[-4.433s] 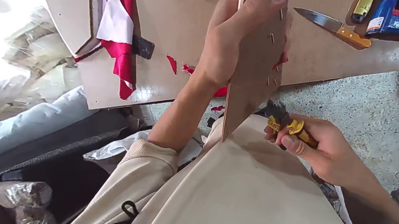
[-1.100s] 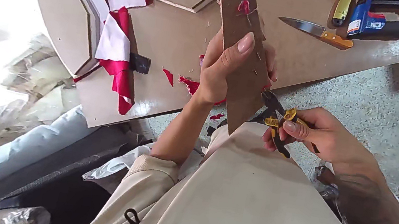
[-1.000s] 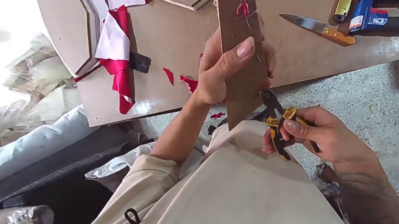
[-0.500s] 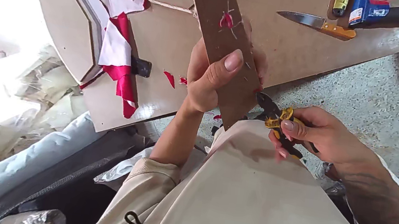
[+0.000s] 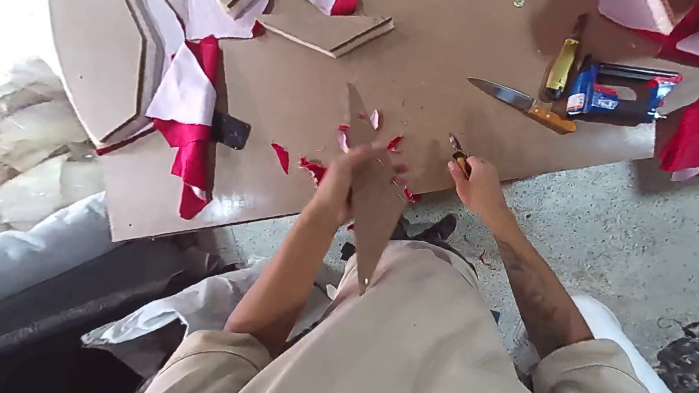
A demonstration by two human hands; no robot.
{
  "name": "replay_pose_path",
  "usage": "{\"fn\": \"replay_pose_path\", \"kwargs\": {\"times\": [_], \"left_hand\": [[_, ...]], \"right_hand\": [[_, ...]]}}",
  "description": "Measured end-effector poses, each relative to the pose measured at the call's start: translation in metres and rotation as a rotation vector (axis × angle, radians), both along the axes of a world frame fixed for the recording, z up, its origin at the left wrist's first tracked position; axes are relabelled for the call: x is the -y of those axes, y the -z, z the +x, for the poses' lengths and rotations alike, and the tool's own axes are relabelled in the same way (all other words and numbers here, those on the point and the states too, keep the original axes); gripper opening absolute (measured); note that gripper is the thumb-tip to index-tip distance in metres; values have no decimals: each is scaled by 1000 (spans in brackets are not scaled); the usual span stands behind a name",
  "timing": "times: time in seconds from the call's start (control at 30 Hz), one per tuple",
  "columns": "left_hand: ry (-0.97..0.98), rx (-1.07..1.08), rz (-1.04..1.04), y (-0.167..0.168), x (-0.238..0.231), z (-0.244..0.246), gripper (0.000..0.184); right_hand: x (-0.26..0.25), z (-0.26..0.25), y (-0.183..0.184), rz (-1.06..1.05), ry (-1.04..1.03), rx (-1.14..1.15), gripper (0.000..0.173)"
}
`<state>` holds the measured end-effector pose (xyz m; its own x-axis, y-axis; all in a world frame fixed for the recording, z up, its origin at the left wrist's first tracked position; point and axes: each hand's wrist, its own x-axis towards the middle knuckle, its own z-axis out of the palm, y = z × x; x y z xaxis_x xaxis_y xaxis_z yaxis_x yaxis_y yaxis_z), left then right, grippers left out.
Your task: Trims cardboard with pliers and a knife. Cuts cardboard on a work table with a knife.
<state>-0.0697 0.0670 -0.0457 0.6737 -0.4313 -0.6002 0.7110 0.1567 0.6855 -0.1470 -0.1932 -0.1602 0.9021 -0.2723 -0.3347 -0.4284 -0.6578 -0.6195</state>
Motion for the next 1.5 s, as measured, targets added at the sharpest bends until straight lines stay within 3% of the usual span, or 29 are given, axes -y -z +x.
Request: {"fn": "replay_pose_path", "kwargs": {"times": [0.1,0.17,0.23,0.3,0.4,0.5,0.6,0.67,0.73,0.8,0.93,1.1,1.5], "left_hand": [[210,-26,5,16,-13,-34,44],[332,-14,-7,18,-20,-43,51],[405,36,91,21,-23,-37,54],[532,242,309,36,-22,-5,53],[850,565,521,90,-28,62,50],[1100,820,583,131,-20,103,38],[1034,1055,775,137,-24,95,46],[1080,1137,913,126,-50,90,72],[1163,1136,941,125,-81,84,95],[1202,1177,941,139,-99,84,98],[1117,1261,811,171,-105,72,80],[1049,1267,829,180,-105,65,76],[975,1278,799,187,-109,66,73]], "right_hand": [[24,29,7,-163,-6,223,51],[72,48,3,-312,68,200,51],[115,55,24,-409,72,132,60],[138,63,42,-473,-27,109,57],[139,66,41,-470,-156,20,51],[118,41,8,-319,-67,-121,71],[94,-41,-8,54,74,-81,56],[58,-86,-14,411,177,-67,52],[7,-115,-18,536,204,-114,43],[-39,-120,-13,519,105,-93,37],[-84,-97,13,344,-28,-53,33],[-88,-93,16,147,-62,-115,33],[-100,-97,0,33,-87,-176,32]]}}
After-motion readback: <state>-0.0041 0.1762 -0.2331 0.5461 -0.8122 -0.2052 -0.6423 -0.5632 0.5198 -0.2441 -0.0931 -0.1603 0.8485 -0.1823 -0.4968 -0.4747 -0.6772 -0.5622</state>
